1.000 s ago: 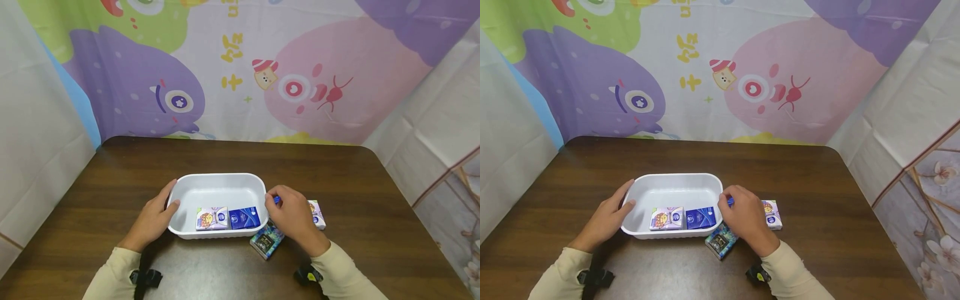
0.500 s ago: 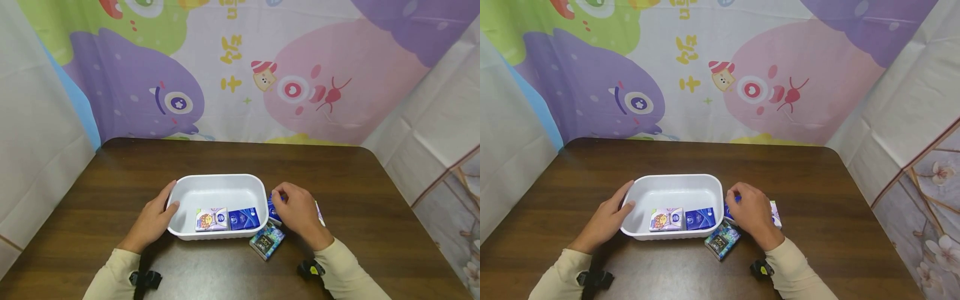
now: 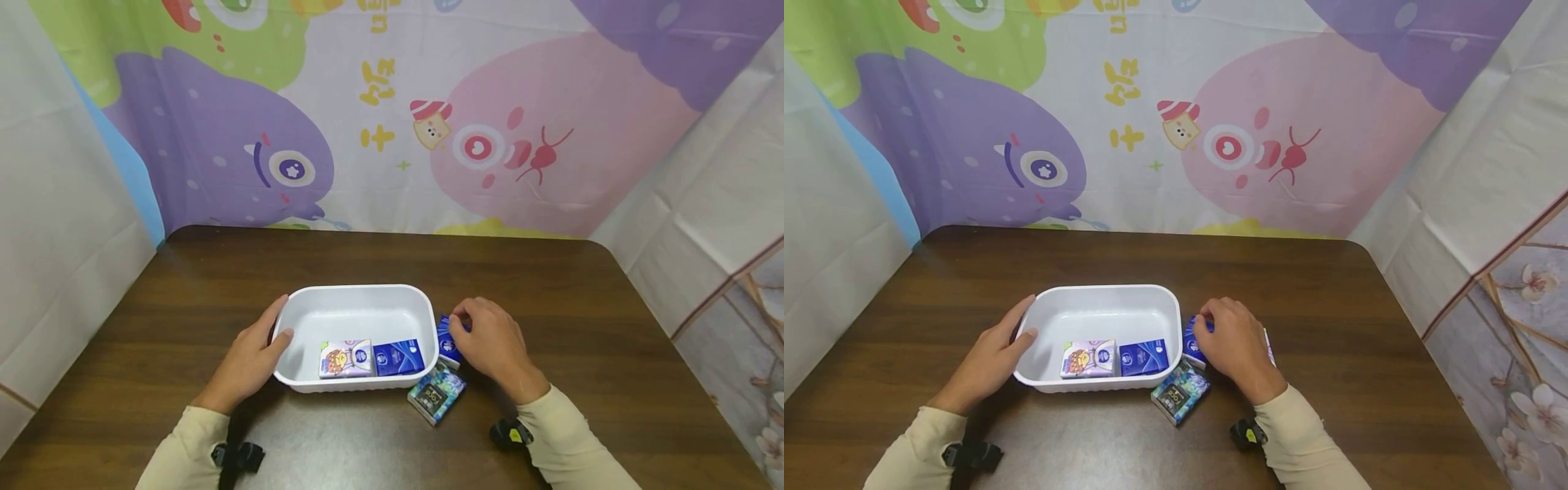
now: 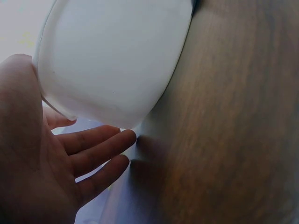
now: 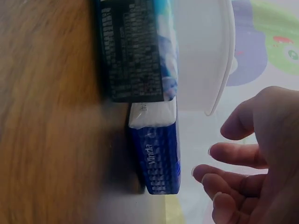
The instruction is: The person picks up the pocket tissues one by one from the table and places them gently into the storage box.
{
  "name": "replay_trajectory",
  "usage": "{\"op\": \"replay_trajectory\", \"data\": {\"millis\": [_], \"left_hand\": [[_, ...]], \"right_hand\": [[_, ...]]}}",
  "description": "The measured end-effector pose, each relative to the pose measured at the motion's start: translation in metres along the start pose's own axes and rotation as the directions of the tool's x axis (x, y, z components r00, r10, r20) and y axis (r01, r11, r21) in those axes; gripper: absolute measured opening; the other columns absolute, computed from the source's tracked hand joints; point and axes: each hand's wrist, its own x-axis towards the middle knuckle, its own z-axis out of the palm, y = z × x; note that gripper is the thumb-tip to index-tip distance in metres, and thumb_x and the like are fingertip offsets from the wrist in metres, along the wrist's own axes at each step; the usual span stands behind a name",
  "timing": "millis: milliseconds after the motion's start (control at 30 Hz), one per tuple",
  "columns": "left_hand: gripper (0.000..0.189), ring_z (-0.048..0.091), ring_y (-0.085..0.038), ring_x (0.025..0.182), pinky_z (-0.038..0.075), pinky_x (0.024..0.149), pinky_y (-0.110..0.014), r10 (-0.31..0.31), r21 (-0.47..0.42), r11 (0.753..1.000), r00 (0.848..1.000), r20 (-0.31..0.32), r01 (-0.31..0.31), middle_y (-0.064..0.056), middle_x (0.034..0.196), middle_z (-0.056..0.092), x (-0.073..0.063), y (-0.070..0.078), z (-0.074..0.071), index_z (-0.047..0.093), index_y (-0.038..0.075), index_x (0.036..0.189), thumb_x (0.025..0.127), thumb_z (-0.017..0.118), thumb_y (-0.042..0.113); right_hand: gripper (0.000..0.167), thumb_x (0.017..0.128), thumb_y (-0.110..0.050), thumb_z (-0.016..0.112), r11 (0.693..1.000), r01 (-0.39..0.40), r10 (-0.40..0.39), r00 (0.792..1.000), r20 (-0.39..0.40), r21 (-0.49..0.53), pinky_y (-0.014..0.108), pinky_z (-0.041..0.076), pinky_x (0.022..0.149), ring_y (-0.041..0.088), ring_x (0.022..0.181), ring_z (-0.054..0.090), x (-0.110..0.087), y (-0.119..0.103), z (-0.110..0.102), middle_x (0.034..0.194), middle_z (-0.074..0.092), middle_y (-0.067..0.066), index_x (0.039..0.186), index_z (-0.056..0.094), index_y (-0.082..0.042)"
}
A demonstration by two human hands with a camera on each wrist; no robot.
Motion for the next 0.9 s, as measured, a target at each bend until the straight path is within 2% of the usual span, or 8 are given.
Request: {"op": "replay_trajectory", "data": {"millis": [467, 700, 900], "left_hand": [[0.062, 0.045, -0.042, 0.134, 0.041, 0.102, -0.062, -0.006, 0.004, 1.0, 1.0, 0.002, 0.006, -0.021, 0.156, 0.037, 0.0003, 0.0013, -0.0003, 0.024, 0.014, 0.161, 0.105, 0.048, 0.028], [0.062, 0.047, -0.042, 0.133, 0.041, 0.101, -0.062, -0.003, 0.004, 1.0, 1.0, -0.002, 0.003, -0.022, 0.155, 0.038, 0.0, 0.0009, -0.0002, 0.024, 0.014, 0.16, 0.105, 0.048, 0.028], [0.062, 0.046, -0.042, 0.134, 0.041, 0.101, -0.062, -0.013, 0.001, 1.0, 1.0, 0.007, 0.013, -0.021, 0.156, 0.038, 0.0002, 0.001, -0.0005, 0.023, 0.016, 0.161, 0.105, 0.048, 0.029]], "right_hand": [[0.028, 0.09, -0.031, 0.07, 0.996, -0.027, 0.035, 0.995, 0.096, -0.089, 0.047, 0.055, 0.079, 0.025, 0.093, 0.061, 0.0019, 0.0034, -0.0004, 0.105, 0.066, 0.009, 0.106, 0.073, -0.008], [0.048, 0.089, -0.043, 0.069, 0.989, -0.038, 0.064, 0.981, 0.182, -0.144, 0.047, 0.055, 0.079, 0.026, 0.094, 0.06, 0.0031, 0.0047, -0.0005, 0.109, 0.064, 0.011, 0.117, 0.072, -0.004], [0.058, 0.088, -0.05, 0.069, 0.985, -0.052, 0.093, 0.964, 0.251, -0.166, 0.049, 0.055, 0.082, 0.027, 0.098, 0.06, 0.0023, 0.0049, 0.0009, 0.111, 0.063, 0.013, 0.121, 0.071, -0.003]]}}
